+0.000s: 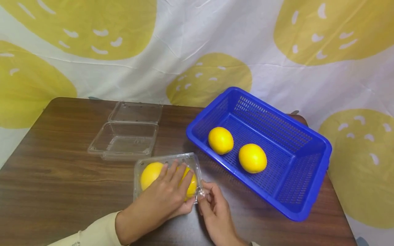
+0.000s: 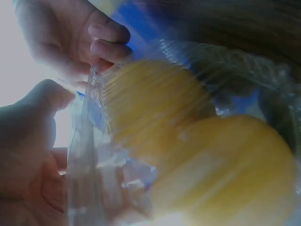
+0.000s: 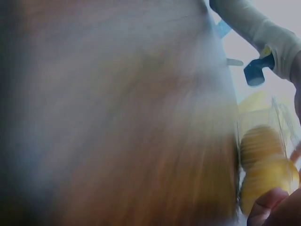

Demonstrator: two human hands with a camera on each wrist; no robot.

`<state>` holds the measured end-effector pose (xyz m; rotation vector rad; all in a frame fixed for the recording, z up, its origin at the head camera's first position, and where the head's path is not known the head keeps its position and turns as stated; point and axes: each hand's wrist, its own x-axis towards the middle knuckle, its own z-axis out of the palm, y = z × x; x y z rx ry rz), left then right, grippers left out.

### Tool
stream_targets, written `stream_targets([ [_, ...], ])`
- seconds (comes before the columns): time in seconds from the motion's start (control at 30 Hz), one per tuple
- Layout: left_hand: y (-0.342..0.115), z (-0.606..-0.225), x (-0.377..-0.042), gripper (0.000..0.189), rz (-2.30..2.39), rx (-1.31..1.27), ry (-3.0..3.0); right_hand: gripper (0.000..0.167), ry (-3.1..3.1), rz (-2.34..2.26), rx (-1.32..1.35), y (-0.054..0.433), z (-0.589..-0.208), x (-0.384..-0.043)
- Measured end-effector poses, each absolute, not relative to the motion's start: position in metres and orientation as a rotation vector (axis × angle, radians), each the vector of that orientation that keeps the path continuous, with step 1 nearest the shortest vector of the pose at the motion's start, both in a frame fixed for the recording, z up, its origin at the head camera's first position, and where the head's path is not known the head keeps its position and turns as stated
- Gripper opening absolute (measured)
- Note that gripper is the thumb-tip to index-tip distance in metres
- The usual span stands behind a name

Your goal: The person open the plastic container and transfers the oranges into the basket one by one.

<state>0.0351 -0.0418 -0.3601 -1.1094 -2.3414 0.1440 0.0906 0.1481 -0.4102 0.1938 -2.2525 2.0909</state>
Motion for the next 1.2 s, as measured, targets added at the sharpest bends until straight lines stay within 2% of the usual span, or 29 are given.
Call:
stream_targets([
  [0.43,-0.096,-0.361,0.036,0.066,-0.039,-1.338,-2.458,0.037,-2.266,2.045,0.256,0.156,-0.410,0.087],
  [0.7,-0.122,-0.368,0.039,0.074,-0.164,-1.337,-2.450,0.038,-2.265,2.050,0.231,0.155,-0.409,0.087],
  [0.87,-0.136,-0.370,0.042,0.060,-0.233,-1.319,-2.451,0.037,-2.274,2.040,0.231,0.156,-0.409,0.087],
  [0.97,-0.142,-0.372,0.043,0.068,-0.307,-1.317,-2.437,0.037,-2.278,2.042,0.223,0.156,-0.409,0.088],
  [1.2,-0.155,-0.376,0.045,0.071,-0.378,-1.295,-2.454,0.038,-2.281,2.042,0.217,0.157,-0.409,0.088],
])
